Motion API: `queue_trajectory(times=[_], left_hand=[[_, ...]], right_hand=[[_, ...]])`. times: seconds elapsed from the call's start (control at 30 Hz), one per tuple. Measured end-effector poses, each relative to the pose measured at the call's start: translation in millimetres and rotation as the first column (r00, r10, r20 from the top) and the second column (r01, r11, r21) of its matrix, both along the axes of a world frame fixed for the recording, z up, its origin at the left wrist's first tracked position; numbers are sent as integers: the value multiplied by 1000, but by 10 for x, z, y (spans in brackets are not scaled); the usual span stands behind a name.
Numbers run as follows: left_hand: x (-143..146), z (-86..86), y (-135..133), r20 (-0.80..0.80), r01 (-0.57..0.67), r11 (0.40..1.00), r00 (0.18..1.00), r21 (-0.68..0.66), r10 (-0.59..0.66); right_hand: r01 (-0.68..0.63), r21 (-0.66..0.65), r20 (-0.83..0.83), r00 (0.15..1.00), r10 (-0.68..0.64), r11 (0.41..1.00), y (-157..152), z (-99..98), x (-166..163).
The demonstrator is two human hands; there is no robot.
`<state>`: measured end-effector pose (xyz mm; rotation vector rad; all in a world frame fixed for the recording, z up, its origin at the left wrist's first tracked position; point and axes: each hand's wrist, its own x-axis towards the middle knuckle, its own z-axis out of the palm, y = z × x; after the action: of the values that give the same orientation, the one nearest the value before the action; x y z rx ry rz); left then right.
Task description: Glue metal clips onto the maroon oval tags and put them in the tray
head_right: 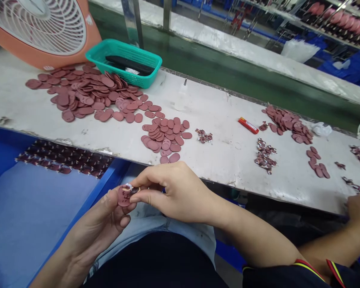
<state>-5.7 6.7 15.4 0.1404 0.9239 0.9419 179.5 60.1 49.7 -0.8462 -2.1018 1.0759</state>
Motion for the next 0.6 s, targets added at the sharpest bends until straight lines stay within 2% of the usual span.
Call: queue_trajectory(times=[0.17,0.43,0.6], left_hand=[[-32,-110,0,44,30,999,999,16,-31],[-58,-165,-24,78,41,999,996,9,-42],[-48,-113,-24,84,61,998,995,14,-62]], right_hand=[[-34,98,56,998,28,995,15,5,-2],[-68,38,-14,998,69,997,64,-20,-22],[-99,33,-24,995,100,995,59,-23,-10]])
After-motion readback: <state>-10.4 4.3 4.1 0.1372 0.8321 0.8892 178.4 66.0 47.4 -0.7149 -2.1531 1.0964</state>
